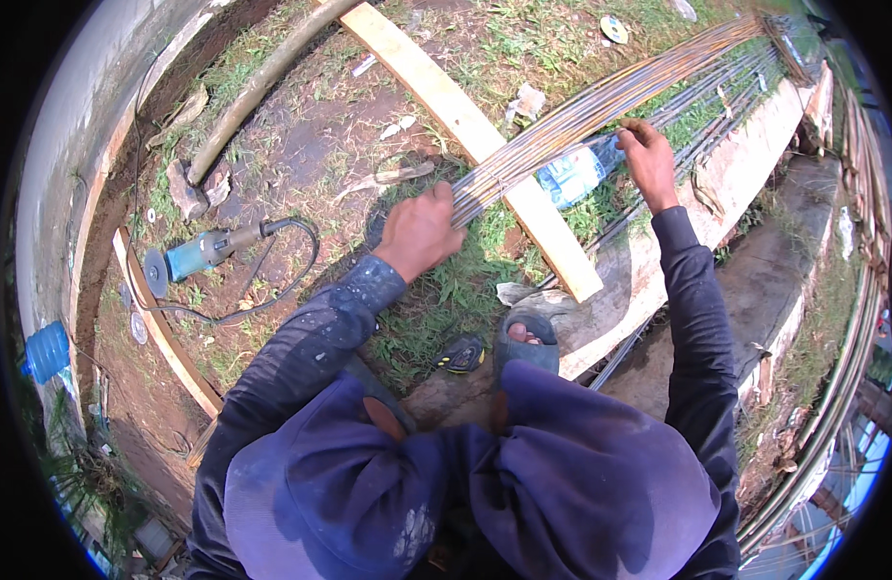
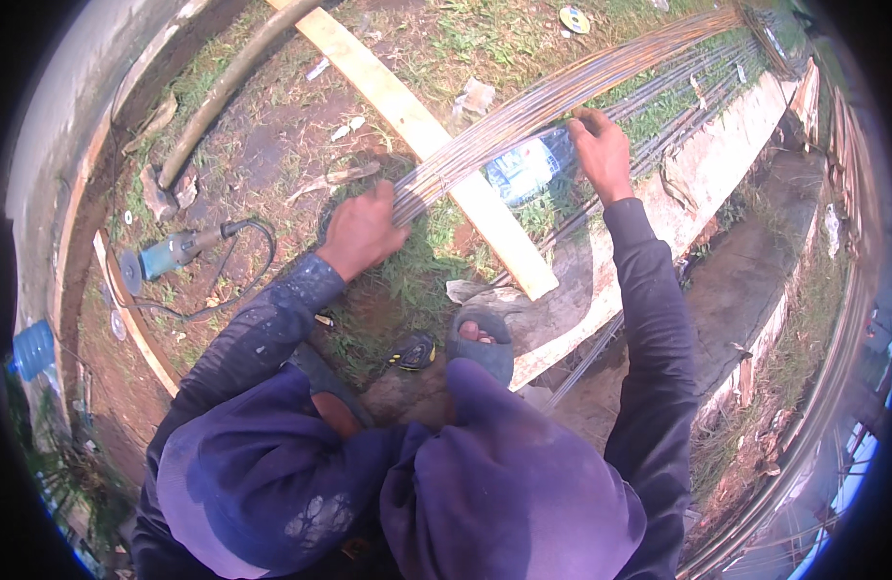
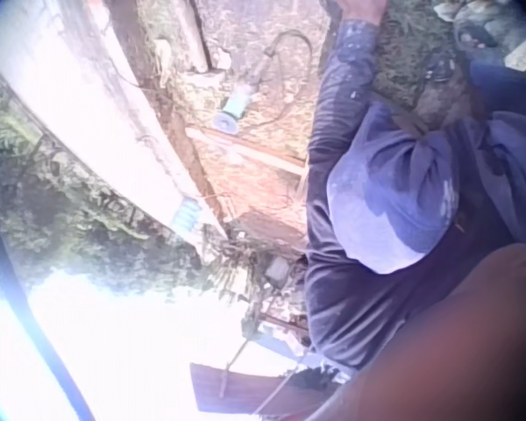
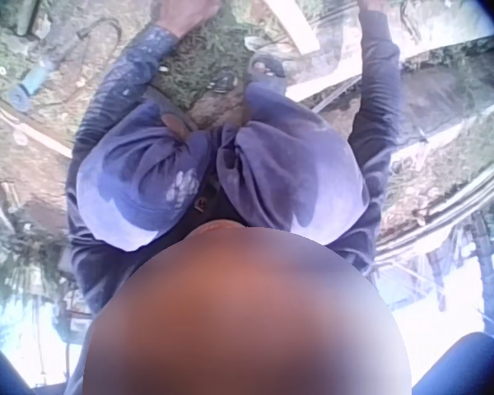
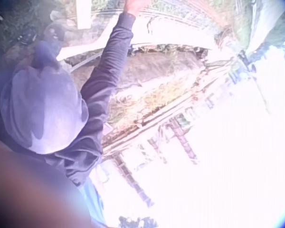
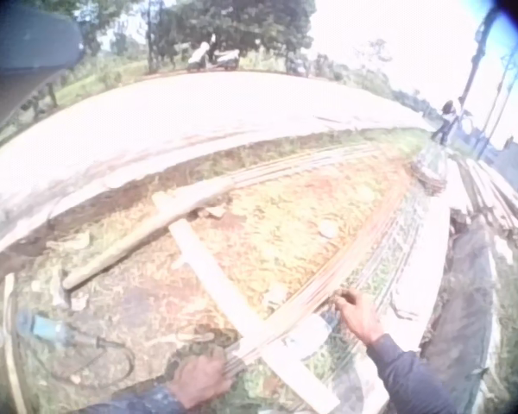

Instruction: The person measures and aligns multiple long metal rods on wooden supports, then wraps and twists wire around them to secure them together. They use a tape measure to check lengths and an angle grinder to cut the rods.

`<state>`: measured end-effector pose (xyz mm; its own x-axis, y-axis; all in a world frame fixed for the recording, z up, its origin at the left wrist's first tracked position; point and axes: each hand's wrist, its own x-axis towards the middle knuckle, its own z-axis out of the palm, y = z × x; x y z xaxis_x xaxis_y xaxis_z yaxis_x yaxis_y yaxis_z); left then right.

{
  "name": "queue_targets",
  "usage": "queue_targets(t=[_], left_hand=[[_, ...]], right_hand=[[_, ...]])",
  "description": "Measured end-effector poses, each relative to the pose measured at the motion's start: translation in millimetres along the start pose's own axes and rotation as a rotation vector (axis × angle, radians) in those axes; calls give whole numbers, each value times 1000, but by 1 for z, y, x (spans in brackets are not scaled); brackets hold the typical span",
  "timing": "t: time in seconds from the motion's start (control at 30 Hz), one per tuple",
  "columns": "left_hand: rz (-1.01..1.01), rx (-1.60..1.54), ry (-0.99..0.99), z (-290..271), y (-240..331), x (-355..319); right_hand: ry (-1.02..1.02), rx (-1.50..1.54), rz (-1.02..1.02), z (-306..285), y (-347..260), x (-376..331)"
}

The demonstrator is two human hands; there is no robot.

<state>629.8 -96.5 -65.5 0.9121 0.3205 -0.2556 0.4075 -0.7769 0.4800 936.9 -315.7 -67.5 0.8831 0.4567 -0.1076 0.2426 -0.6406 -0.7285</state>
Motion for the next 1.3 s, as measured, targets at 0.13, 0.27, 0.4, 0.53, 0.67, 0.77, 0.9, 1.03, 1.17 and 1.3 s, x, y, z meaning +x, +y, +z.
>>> queue_targets(t=[0.13, 0.27, 0.4, 0.53, 0.67, 0.77, 0.9, 1.03, 1.17, 1.3], left_hand=[[16, -5, -1, -2, 1, 1], [28, -6, 6, -1, 0, 1], [27, -24, 29, 3, 0, 3], [26, -26, 41, 2, -2, 1], [3, -54, 38, 2, -3, -3], [22, -62, 31, 4, 3, 2], [1, -24, 47, 0, 1, 0], [26, -32, 54, 4, 0, 2], [55, -40, 88, 3, -1, 2], [-3, -66, 21, 3, -3, 2]], right_hand=[[334, 247, 36, 36, -20, 25], [295, 299, -176, 64, -70, 68], [69, 359, -301, 110, -109, 109], [-127, 327, -545, 152, -156, 101], [-316, 360, -583, 151, -207, 64], [-292, 238, -788, 171, -201, 76], [-299, -294, -769, 191, -227, 57], [-281, -452, -789, 223, -204, 69], [-222, -459, -853, 230, -189, 74], [-108, -418, -927, 211, -172, 78]])
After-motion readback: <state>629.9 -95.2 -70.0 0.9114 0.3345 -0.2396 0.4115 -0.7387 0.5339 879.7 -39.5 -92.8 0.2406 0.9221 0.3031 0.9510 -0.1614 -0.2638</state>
